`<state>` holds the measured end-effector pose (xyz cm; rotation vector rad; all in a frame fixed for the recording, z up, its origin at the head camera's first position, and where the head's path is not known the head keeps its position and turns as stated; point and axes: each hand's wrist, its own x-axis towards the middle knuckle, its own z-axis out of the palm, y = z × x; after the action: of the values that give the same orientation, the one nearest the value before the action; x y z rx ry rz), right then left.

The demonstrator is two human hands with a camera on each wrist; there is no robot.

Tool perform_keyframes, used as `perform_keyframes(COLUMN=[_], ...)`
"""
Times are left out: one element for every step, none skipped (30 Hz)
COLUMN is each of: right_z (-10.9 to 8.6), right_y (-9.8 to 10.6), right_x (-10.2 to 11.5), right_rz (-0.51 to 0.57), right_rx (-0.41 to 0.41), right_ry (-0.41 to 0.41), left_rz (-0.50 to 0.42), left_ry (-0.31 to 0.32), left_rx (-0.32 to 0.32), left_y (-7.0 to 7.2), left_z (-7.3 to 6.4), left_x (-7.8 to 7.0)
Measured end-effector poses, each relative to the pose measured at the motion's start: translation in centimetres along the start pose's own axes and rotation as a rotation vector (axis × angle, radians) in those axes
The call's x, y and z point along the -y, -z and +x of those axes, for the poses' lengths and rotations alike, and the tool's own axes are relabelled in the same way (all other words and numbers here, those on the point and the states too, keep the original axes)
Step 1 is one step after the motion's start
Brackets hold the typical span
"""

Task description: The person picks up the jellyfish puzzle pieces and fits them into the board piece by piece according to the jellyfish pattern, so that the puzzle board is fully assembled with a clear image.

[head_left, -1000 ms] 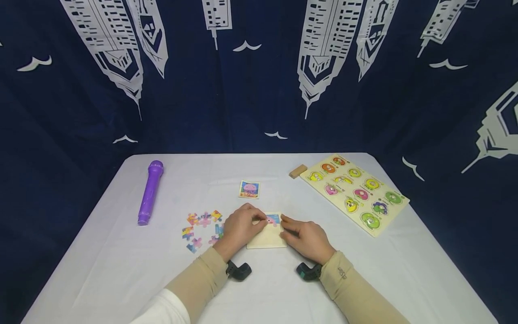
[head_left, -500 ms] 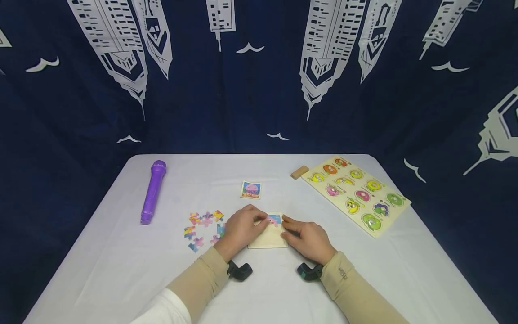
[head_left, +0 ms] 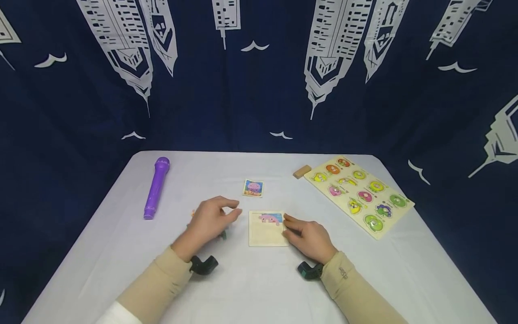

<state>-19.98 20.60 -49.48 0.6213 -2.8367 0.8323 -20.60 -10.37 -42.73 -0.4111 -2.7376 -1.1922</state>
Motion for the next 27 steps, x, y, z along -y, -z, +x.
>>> perform_keyframes(right_z=[0.0,0.0,0.0,0.1,0.1,0.1,0.1,0.1,0.1,0.1,0.1,0.1,0.1,0.1,0.1,0.1,0.1,0.1,0.1,0.1,0.0,0.0,0.0,0.0,0.0,0.0,0.0], right_y=[0.0,0.0,0.0,0.0,0.0,0.0,0.1,0.1,0.1,0.1,0.0,0.0,0.0,0.0,0.0,0.0,-0.1,-0.1,-0.2,-0.2,-0.2,-0.3,-0.3,-0.2,-0.2,-0.2,-0.1], right_x=[0.0,0.0,0.0,0.0,0.0,0.0,0.1,0.1,0.1,0.0,0.0,0.0,0.0,-0.1,-0.1,-0.1,-0.1,-0.2,-0.2,-0.2,-0.2,-0.3,-0.3,-0.2,-0.2,-0.3,-0.2], right_rz=[0.002,0.004,0.005,0.008,0.009,0.010,0.011,0.011,0.012,0.014,0.016,0.018,0.022,0.025,0.031,0.035,0.035,0.036,0.037,0.037,0.035,0.032,0.030,0.029,0.029,0.027,0.025], right_rx=[-0.004,-0.007,-0.008,-0.006,-0.005,-0.001,0.001,0.002,0.004,0.005,0.006,0.008,0.008,0.010,0.012,0.015,0.018,0.020,0.020,0.020,0.019,0.017,0.014,0.011,0.009,0.007,0.007], right_ry=[0.001,0.001,0.001,0.001,0.002,-0.003,-0.004,-0.007,-0.011,-0.015,-0.019,-0.024,-0.028,-0.032,-0.035,-0.038,-0.040,-0.041,-0.043,-0.043,-0.043,-0.042,-0.040,-0.039,-0.039,-0.038,-0.039], left_rz=[0.012,0.028,0.049,0.070,0.093,0.113,0.125,0.138,0.149,0.159,0.175,0.190,0.206,0.226,0.240,0.256,0.266,0.267,0.271,0.269,0.266,0.264,0.262,0.262,0.266,0.265,0.262], left_ry=[0.004,0.005,0.009,0.013,0.017,0.025,0.037,0.053,0.077,0.098,0.123,0.153,0.180,0.207,0.228,0.245,0.259,0.267,0.267,0.265,0.258,0.252,0.244,0.233,0.221,0.211,0.205], left_rx=[-0.001,-0.017,-0.034,-0.054,-0.078,-0.099,-0.118,-0.132,-0.137,-0.135,-0.123,-0.104,-0.079,-0.050,-0.015,0.023,0.062,0.096,0.124,0.145,0.162,0.172,0.176,0.177,0.175,0.175,0.177], left_y=[1.1,2.2,3.0,3.8,4.4,4.9,5.2,5.4,5.5,5.5,5.5,5.4,5.3,5.2,5.1,5.1,5.0,4.9,4.8,4.7,4.6,4.6,4.6,4.6,4.5,4.5,4.5], left_z=[-0.3,-0.7,-1.1,-1.6,-2.1,-2.5,-2.9,-3.4,-3.7,-4.0,-4.3,-4.6,-4.8,-5.0,-5.2,-5.3,-5.5,-5.6,-5.7,-5.7,-5.8,-5.8,-5.8,-5.7,-5.7,-5.7,-5.7], left_x=[0.6,1.2,1.9,2.6,3.4,4.1,4.8,5.5,6.1,6.6,7.1,7.5,7.8,8.1,8.3,8.5,8.6,8.8,8.9,9.0,9.0,9.0,9.1,9.0,9.0,9.0,9.0])
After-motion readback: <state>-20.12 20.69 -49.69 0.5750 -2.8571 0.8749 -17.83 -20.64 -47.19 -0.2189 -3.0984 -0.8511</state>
